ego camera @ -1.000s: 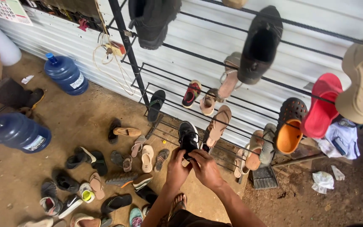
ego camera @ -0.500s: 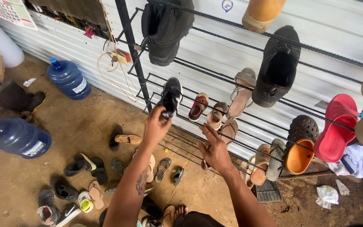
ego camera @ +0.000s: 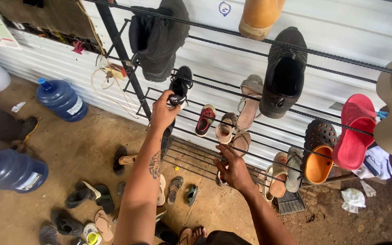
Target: Organizing and placing various shoes and sandals onto a shoe rack.
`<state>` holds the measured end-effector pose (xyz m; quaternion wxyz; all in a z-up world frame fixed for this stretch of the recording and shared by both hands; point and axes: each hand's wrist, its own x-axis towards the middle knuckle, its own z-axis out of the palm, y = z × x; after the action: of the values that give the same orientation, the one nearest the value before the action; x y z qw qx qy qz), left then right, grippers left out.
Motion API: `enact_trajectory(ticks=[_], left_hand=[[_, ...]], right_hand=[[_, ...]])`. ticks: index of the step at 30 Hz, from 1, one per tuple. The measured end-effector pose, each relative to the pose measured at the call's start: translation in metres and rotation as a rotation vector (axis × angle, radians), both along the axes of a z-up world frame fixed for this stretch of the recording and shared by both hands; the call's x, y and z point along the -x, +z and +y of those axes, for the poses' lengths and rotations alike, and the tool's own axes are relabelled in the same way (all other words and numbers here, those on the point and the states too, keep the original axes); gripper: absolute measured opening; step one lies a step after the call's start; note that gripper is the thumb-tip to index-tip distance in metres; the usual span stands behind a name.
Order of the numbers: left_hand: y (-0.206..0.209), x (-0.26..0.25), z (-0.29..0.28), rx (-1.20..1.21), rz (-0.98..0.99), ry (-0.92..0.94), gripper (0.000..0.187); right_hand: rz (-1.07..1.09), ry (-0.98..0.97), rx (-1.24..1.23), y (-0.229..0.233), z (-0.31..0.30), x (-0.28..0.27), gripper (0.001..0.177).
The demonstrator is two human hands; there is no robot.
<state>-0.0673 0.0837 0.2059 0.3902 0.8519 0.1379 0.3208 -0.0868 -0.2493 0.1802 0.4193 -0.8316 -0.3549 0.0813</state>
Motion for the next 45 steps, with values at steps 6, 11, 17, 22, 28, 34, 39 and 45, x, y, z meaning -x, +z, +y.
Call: enact_trajectory(ticks=[6, 11, 17, 22, 28, 34, 39, 45], left_hand=[[0.016, -0.013, -0.038, -0.008, 0.002, -0.146, 0.042], [-0.001, -0.018, -0.041, -0.017, -0.067, -0.183, 0.037], [-0.014, -0.019, -0.039, -0.087, -0.106, -0.178, 0.040], [-0.028, -0.015, -0.042, -0.165, -0.100, -0.128, 0.055], [-0.046, 0.002, -0.049, -0.108, -0.059, -0.089, 0.071], [-0.059, 0.015, -0.053, -0.100, -0.061, -0.068, 0.078], [-0.072, 0.033, -0.062, -0.071, -0.080, -0.029, 0.080], [-0.111, 0.074, -0.086, 0.043, -0.112, 0.039, 0.074]], right_hand=[[0.011, -0.023, 0.013, 0.016, -0.001, -0.001, 0.050], [0.013, -0.035, -0.013, 0.011, -0.002, -0.007, 0.049], [0.031, -0.022, -0.014, 0.008, 0.007, -0.001, 0.048], [0.014, -0.019, -0.046, 0.005, 0.011, 0.000, 0.048], [0.063, -0.056, -0.064, 0.003, 0.010, 0.008, 0.047], [0.031, -0.071, -0.122, -0.012, 0.006, 0.010, 0.047], [0.021, -0.102, -0.182, -0.010, 0.000, 0.015, 0.046], [0.239, -0.192, -0.116, 0.003, -0.010, 0.031, 0.050]])
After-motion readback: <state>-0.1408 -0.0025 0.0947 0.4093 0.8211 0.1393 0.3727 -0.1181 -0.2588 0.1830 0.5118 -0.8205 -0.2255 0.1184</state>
